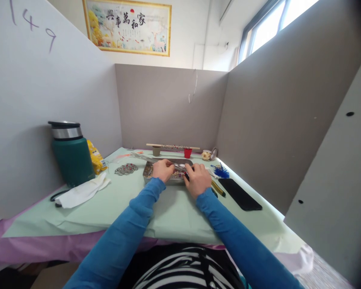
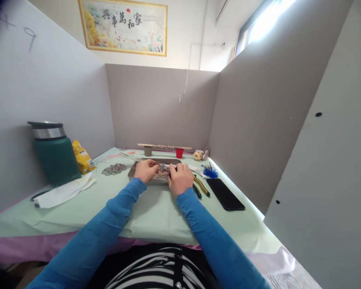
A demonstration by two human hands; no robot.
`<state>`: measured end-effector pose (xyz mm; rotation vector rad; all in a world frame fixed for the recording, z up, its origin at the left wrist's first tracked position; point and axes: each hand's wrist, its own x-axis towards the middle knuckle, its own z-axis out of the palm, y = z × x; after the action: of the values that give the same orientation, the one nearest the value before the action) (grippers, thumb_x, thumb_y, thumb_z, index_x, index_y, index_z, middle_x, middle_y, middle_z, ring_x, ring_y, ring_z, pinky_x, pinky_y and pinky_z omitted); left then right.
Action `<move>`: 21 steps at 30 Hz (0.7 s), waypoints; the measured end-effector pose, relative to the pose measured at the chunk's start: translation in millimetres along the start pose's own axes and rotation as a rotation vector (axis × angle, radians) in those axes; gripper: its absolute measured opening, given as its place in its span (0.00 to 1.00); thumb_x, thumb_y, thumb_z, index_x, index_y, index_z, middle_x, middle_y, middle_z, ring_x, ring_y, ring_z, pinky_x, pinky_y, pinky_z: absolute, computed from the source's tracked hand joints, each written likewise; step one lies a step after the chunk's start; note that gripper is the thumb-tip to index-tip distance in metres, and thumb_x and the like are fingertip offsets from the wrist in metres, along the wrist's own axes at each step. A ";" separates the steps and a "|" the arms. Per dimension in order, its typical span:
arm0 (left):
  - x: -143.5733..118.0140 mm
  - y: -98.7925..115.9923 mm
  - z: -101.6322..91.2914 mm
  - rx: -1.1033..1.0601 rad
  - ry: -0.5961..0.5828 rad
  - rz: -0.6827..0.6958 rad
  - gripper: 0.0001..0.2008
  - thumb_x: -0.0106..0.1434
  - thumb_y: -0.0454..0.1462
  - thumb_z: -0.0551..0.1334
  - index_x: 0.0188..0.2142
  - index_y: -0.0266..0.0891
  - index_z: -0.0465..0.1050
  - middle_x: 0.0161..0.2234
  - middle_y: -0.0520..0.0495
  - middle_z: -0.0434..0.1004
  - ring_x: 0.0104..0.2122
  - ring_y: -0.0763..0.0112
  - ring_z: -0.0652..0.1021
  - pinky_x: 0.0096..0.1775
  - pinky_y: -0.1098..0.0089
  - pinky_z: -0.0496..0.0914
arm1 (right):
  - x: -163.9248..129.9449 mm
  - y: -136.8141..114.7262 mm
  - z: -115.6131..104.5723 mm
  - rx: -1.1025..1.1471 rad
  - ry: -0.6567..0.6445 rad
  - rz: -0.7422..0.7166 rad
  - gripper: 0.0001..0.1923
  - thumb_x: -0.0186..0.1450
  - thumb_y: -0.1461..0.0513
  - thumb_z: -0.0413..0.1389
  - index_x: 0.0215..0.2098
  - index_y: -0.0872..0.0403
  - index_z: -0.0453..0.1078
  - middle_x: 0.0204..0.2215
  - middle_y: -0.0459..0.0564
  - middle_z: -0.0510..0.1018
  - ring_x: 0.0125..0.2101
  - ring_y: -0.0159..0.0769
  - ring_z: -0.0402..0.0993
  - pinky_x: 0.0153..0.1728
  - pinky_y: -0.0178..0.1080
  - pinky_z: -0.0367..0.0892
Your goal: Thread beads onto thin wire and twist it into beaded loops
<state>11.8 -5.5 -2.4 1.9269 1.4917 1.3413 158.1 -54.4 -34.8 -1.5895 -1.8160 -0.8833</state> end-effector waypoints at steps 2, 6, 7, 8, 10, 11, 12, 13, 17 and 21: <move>-0.6 0.1 0.3 0.037 0.002 0.017 0.09 0.50 0.33 0.59 0.30 0.35 0.76 0.26 0.43 0.78 0.29 0.66 0.76 0.33 0.71 0.67 | 0.1 -0.7 -0.4 -0.006 -0.006 -0.010 0.18 0.61 0.57 0.52 0.49 0.53 0.65 0.37 0.54 0.67 0.38 0.44 0.58 0.33 0.40 0.51; -0.4 -3.0 2.6 0.097 -0.002 0.050 0.07 0.49 0.33 0.60 0.29 0.36 0.75 0.26 0.43 0.78 0.32 0.64 0.76 0.38 0.70 0.66 | 0.6 -3.0 -0.5 -0.023 -0.032 -0.022 0.17 0.62 0.57 0.51 0.48 0.53 0.65 0.36 0.55 0.68 0.38 0.44 0.58 0.33 0.40 0.51; -0.3 -3.9 3.3 0.107 -0.005 0.058 0.07 0.50 0.34 0.60 0.30 0.36 0.74 0.25 0.44 0.77 0.33 0.64 0.76 0.38 0.70 0.66 | 0.7 -3.6 -0.2 -0.027 -0.041 -0.020 0.16 0.63 0.58 0.51 0.48 0.52 0.65 0.36 0.55 0.68 0.38 0.44 0.58 0.33 0.41 0.51; -0.2 -4.6 3.8 0.114 -0.009 0.067 0.08 0.50 0.34 0.60 0.31 0.36 0.74 0.25 0.44 0.77 0.32 0.64 0.76 0.38 0.69 0.66 | 0.9 -4.1 0.3 -0.032 -0.051 -0.016 0.16 0.63 0.58 0.50 0.48 0.52 0.65 0.36 0.55 0.68 0.38 0.44 0.58 0.33 0.41 0.51; -0.3 -4.9 4.2 0.126 -0.011 0.081 0.10 0.51 0.34 0.60 0.34 0.36 0.73 0.24 0.45 0.76 0.32 0.64 0.76 0.38 0.69 0.66 | 1.1 -5.1 1.6 -0.040 -0.067 -0.001 0.15 0.64 0.58 0.48 0.48 0.52 0.66 0.35 0.55 0.69 0.38 0.44 0.59 0.32 0.41 0.50; -0.5 -4.6 4.2 0.129 -0.011 0.087 0.10 0.51 0.34 0.60 0.35 0.36 0.73 0.24 0.45 0.76 0.32 0.64 0.76 0.39 0.69 0.66 | 1.2 -5.6 2.4 -0.043 -0.073 0.008 0.15 0.65 0.58 0.48 0.48 0.51 0.66 0.35 0.55 0.69 0.38 0.44 0.59 0.32 0.41 0.50; -0.8 -4.0 4.1 0.129 -0.010 0.091 0.10 0.51 0.34 0.60 0.35 0.36 0.73 0.24 0.45 0.76 0.32 0.64 0.76 0.39 0.69 0.66 | 1.2 -6.3 3.1 -0.044 -0.078 0.017 0.15 0.64 0.57 0.49 0.48 0.51 0.66 0.35 0.56 0.69 0.38 0.44 0.59 0.32 0.41 0.51; -1.1 -3.5 4.0 0.127 -0.011 0.093 0.09 0.51 0.34 0.60 0.34 0.36 0.73 0.25 0.44 0.76 0.32 0.64 0.76 0.39 0.69 0.66 | 1.3 -7.0 3.8 -0.045 -0.081 0.026 0.16 0.64 0.56 0.49 0.48 0.51 0.66 0.35 0.56 0.69 0.38 0.44 0.59 0.31 0.41 0.51; -2.2 -3.5 5.6 0.152 -0.013 0.118 0.07 0.51 0.32 0.59 0.31 0.36 0.74 0.26 0.43 0.77 0.32 0.63 0.76 0.38 0.69 0.66 | 1.7 -10.9 5.7 -0.039 -0.101 0.049 0.19 0.62 0.52 0.51 0.49 0.51 0.65 0.36 0.56 0.69 0.37 0.45 0.60 0.31 0.40 0.51; -2.4 -6.3 8.8 0.243 -0.001 0.190 0.09 0.52 0.32 0.57 0.31 0.35 0.74 0.28 0.41 0.77 0.33 0.61 0.76 0.39 0.67 0.66 | 3.3 -13.6 5.8 -0.035 -0.114 0.073 0.19 0.62 0.50 0.50 0.46 0.51 0.66 0.35 0.56 0.69 0.38 0.44 0.61 0.30 0.39 0.51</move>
<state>15.7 -2.9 -12.5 2.2701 1.5661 1.2833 144.3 -48.9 -37.4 -1.7490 -1.8161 -0.8096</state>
